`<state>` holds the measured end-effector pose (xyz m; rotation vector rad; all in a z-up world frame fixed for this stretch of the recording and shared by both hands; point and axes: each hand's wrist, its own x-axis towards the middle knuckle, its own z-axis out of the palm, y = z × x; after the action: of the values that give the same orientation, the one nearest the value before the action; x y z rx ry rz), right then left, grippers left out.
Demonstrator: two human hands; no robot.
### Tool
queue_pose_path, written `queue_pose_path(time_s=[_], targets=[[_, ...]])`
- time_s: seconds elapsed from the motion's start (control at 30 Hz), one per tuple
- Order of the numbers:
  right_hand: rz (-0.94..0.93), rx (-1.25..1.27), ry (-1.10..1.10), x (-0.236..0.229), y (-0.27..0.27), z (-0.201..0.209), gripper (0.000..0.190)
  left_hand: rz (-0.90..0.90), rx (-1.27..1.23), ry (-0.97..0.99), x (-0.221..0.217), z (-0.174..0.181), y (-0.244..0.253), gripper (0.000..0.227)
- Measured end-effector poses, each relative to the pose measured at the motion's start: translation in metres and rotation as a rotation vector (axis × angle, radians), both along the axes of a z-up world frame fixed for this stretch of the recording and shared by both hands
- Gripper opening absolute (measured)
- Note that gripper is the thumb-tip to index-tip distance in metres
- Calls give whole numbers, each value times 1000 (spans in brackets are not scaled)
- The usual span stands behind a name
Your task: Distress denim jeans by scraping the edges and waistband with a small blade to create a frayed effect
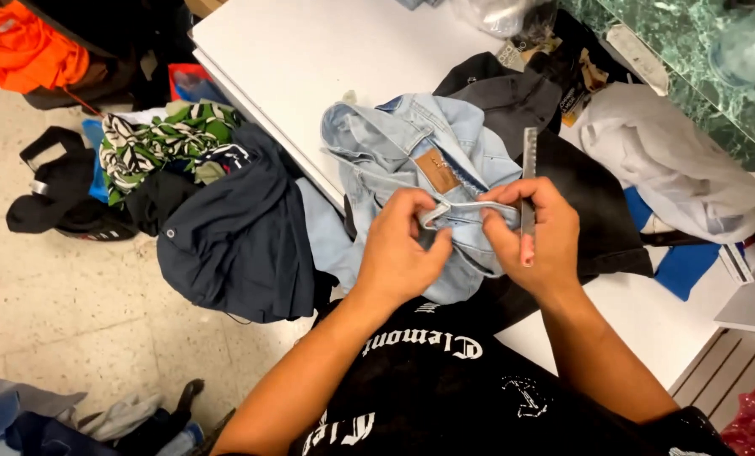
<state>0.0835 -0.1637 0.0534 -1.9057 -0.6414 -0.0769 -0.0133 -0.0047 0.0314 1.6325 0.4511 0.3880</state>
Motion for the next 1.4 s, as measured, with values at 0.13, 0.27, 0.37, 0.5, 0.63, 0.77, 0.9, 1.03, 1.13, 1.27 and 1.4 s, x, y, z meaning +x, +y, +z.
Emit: queue_pose_path(time_s=[0.13, 0.27, 0.37, 0.5, 0.63, 0.77, 0.9, 1.03, 1.13, 1.27, 1.4], targets=[[154, -49, 14, 0, 4, 12, 23, 103, 446, -270, 5, -5, 9, 14], [257, -119, -48, -7, 18, 20, 34, 36, 661, -294, 4, -11, 22, 7], [247, -202, -115, 7, 14, 3, 20, 52, 929, -212, -1, 2, 34, 11], [234, -266, -174, 13, 24, 28, 19, -169, 996, -15, -6, 32, 47, 15], [251, -218, -294, 23, 37, 39, 24, -465, 319, -146, -4, 46, 70, 16], [211, -102, -372, 32, 52, 25, 37, -459, -220, -282, 0, 9, 56, 15], [204, 1, -472, 53, 51, -18, 10, -390, -494, -454, 1, -1, 19, 16], [224, 407, -255, 23, 34, 10, 43, -242, -259, -505, -7, 17, 26, 21], [197, 542, -197, -27, 34, 20, 37, -207, 47, -444, -16, 40, 39, 20], [226, 428, -135, -45, 50, 6, 21, -217, 144, -451, -18, 49, 39, 25], [277, 430, -34, -41, 51, -17, 10, -135, 489, -504, -29, 68, 45, 29]])
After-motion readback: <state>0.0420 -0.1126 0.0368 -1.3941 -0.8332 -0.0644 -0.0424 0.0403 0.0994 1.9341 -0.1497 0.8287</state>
